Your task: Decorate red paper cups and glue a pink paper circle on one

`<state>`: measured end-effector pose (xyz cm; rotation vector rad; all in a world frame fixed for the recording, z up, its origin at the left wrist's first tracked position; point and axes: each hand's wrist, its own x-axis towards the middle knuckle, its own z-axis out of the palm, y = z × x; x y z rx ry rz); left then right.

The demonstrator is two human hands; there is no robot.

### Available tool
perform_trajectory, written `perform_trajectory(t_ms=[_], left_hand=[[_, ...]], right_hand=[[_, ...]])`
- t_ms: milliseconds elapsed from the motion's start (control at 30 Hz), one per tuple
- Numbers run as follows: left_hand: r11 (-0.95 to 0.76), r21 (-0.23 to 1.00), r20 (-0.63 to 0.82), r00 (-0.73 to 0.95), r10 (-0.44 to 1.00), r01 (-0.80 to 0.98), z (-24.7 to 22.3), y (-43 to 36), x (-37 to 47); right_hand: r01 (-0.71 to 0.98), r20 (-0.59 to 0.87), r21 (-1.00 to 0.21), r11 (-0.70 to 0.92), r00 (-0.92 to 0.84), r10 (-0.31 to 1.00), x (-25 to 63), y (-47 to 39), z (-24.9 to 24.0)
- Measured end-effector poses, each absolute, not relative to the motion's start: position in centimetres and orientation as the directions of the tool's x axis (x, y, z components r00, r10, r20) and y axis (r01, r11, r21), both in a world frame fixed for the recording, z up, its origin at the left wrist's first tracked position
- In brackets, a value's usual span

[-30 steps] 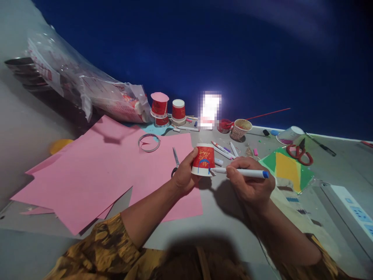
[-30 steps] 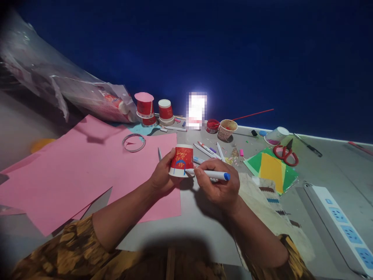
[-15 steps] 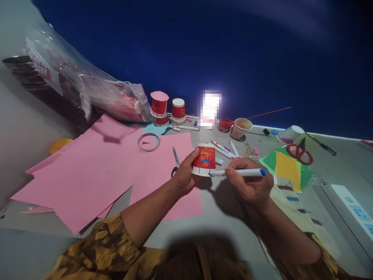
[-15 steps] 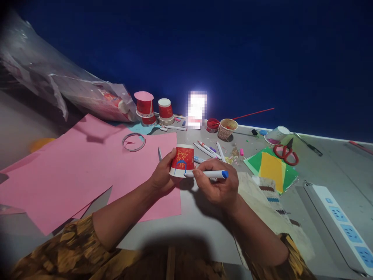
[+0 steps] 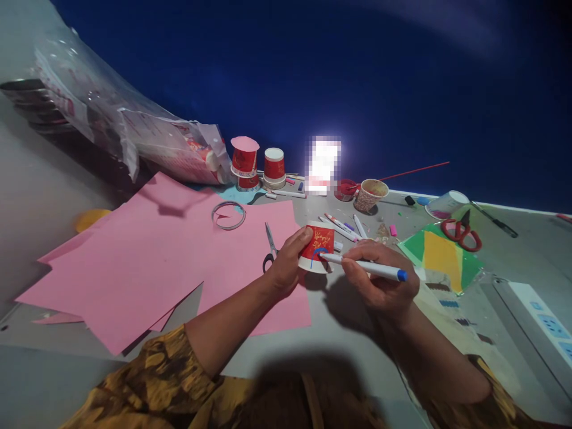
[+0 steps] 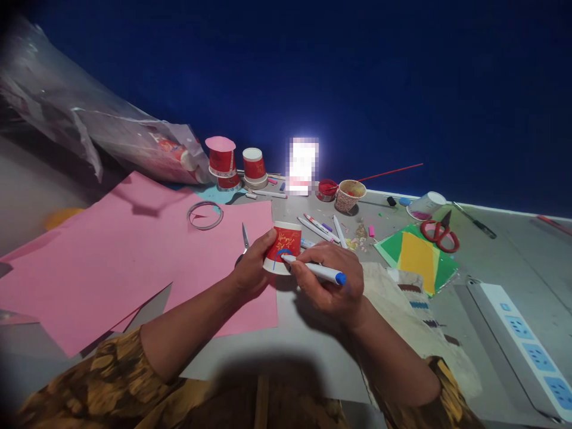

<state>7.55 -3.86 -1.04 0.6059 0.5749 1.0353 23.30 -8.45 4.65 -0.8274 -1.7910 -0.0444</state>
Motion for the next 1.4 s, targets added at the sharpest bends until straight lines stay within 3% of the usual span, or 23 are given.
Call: perform_trajectory(t_ms=[300,733,1000,1400], left_hand=[[0.285,0.774,-0.076,0.364,0.928,-0.566,-0.58,-4.13,7.44],[0.275,0.773,-0.094,0.324,0.941,-0.572,-0.66,-4.13,7.50],[0.301,0.759,-0.091,0.364,0.927,-0.577,-0.40,-4.15,7.43],[0.315,0.717,-0.138,0.317,0.938,-0.621,-0.49,-4.00,7.61]], right_hand=[[0.554,0.835,-0.364,0.749,-0.161,0.526,23.21,-8.44,4.60],[0.503,0.787,-0.368,0.782,-0.279,0.550,23.04,-8.67,5.29],[0.591,0.838,-0.381,0.711,-0.105,0.536,23.24,-8.53,4.77],[0.521,0.782,-0.380,0.764,-0.261,0.566,23.26,-8.70,5.34]])
